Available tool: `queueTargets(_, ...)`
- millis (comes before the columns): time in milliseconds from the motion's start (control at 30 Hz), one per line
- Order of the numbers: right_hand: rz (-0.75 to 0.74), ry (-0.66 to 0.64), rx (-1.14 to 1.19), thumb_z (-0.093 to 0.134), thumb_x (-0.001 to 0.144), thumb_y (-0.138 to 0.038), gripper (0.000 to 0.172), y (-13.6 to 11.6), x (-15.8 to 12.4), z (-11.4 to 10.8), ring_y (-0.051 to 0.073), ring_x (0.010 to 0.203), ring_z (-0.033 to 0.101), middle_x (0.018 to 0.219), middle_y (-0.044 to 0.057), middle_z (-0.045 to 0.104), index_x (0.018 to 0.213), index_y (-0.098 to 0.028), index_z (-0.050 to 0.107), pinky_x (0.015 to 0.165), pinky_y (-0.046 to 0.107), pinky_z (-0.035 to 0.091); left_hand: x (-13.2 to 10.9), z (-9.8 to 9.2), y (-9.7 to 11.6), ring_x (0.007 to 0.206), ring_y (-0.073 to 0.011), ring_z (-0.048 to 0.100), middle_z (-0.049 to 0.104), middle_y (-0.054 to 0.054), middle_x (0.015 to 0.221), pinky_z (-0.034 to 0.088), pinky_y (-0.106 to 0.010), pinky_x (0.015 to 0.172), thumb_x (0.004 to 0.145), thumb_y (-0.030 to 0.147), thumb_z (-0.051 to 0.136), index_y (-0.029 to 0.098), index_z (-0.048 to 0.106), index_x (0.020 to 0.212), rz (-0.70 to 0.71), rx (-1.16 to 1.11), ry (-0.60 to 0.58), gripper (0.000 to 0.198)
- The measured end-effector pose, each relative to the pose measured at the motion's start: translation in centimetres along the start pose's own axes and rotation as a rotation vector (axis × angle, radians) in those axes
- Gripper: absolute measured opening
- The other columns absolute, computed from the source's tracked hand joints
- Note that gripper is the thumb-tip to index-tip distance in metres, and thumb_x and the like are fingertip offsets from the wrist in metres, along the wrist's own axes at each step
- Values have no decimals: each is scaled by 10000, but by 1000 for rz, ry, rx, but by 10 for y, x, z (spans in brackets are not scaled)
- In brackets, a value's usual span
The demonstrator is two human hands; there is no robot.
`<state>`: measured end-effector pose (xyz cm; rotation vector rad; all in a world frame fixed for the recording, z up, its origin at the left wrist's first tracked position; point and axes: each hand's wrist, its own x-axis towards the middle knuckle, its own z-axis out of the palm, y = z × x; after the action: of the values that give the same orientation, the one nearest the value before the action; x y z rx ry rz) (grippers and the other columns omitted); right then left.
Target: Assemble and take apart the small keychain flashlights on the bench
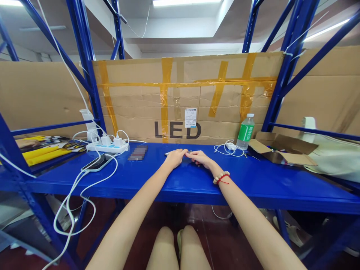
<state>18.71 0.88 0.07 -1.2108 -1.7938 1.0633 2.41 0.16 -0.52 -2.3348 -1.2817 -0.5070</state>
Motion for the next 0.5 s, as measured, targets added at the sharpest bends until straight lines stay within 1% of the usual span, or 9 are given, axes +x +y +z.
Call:
queueTargets(133,-5,-12,9,619,664,-565,433,-2,-1,1,45,426,330,500,-39,446,807,-161,671,380,182,229,0,0,0,870,-188,611,629,-62,964,478,-265,684,917,196,298,202,483,1129,-41,-19,-26,282)
queueTargets(333,-23,-44,16,564,741,-540,409,-1,-1,2,53,444,367,512,-16,480,815,-156,684,376,170,242,-1,-3,1,859,-195,618,628,-67,964,475,-271,687,925,215,281,204,479,1133,-64,-28,-57,288)
queueTargets(500,-30,-27,26,497,810,-502,391,4,5,4,55,430,394,575,18,560,782,-152,668,355,169,254,0,-4,1,884,-201,617,631,-78,986,473,-279,705,916,202,318,194,475,1137,-62,-27,-76,272)
